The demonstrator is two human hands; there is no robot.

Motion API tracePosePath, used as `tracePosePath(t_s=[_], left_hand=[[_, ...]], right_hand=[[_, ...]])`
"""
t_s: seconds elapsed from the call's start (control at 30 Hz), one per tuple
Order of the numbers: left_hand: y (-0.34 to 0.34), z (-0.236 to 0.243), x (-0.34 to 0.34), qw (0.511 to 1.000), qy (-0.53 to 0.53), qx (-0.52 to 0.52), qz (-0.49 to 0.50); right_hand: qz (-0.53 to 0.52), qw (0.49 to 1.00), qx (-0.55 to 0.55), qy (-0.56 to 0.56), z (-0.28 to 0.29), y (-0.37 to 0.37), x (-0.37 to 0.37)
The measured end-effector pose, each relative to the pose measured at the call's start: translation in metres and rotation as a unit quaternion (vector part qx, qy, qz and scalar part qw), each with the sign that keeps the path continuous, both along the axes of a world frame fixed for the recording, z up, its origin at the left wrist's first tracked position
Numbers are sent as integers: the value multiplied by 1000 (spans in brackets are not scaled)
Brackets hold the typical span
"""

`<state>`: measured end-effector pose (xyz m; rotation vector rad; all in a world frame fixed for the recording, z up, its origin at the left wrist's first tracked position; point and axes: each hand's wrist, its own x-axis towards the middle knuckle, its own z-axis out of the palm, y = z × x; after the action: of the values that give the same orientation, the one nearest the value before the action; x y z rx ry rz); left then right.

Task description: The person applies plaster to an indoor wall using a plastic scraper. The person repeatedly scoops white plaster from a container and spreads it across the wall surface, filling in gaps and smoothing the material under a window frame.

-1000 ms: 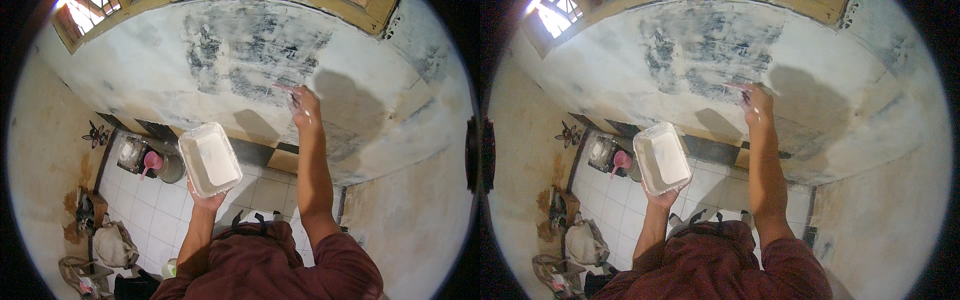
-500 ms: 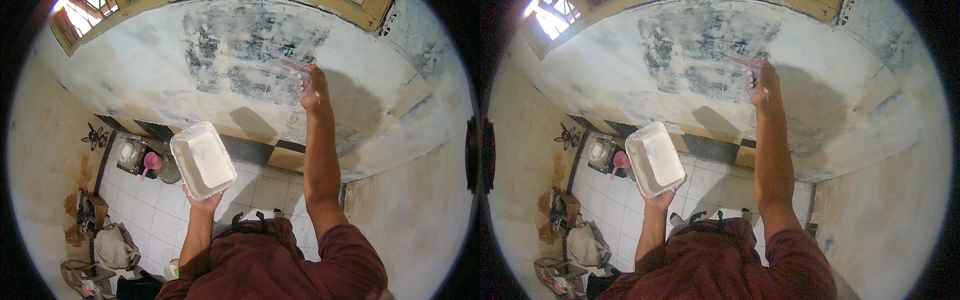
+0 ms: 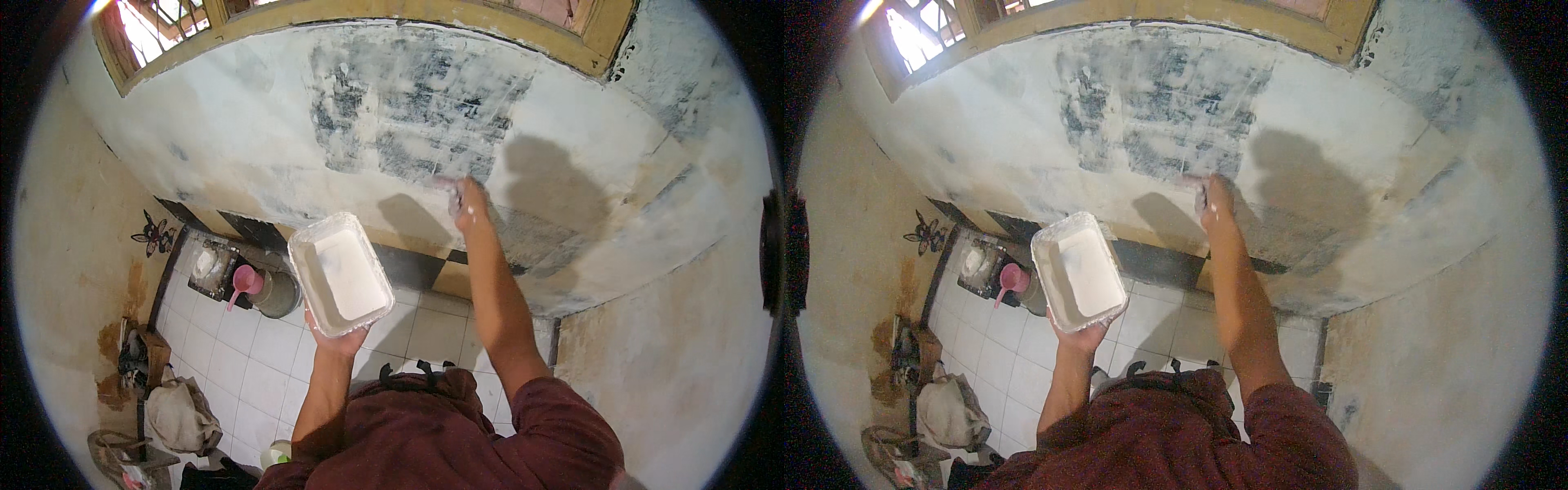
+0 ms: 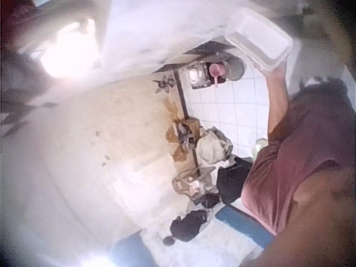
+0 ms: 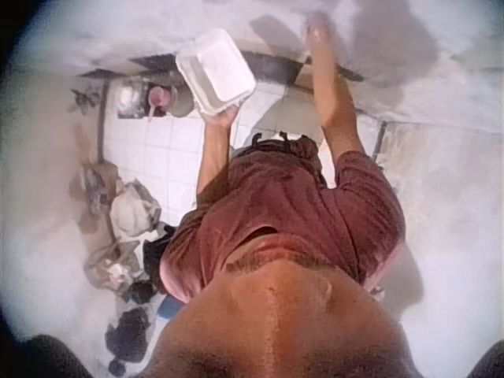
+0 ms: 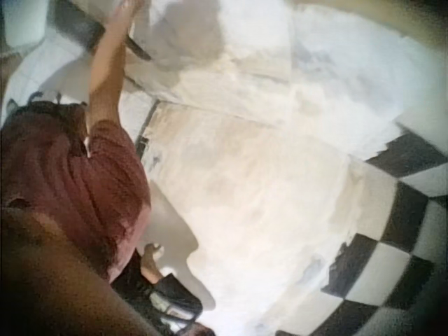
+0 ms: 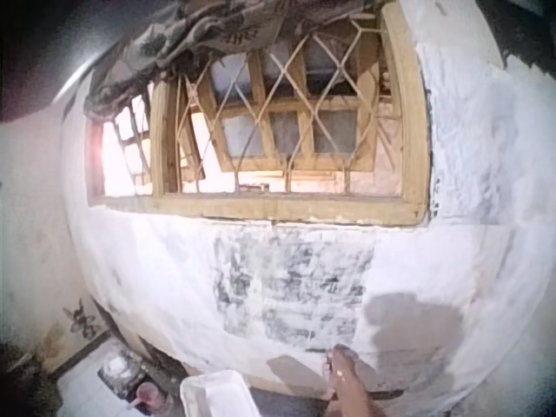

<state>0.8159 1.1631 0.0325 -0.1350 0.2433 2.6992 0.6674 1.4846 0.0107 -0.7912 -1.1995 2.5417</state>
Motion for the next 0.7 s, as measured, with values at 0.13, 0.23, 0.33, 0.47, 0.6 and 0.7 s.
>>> tracePosePath(t_s=[0.13, 0.23, 0.33, 0.47, 0.6, 0.7], left_hand=[[0, -1, 0, 1000, 18, 4, 5], [4, 0, 0, 1000, 8, 4, 9], [1, -5, 4, 1000, 2, -1, 16], [8, 0, 3, 1000, -6, -9, -5], [0, -3, 4, 999, -22, -26, 10], [34, 7, -4, 998, -13, 10, -57]], right_hand=[[15, 982, 136, 132, 119, 11, -9], [40, 964, 174, 195, 193, 11, 27], [52, 950, 213, 224, 173, 6, 48], [15, 907, 358, 221, 38, 12, 56], [-33, 997, -73, 23, -18, -16, 50], [-128, 990, 43, -42, -113, 100, 17]])
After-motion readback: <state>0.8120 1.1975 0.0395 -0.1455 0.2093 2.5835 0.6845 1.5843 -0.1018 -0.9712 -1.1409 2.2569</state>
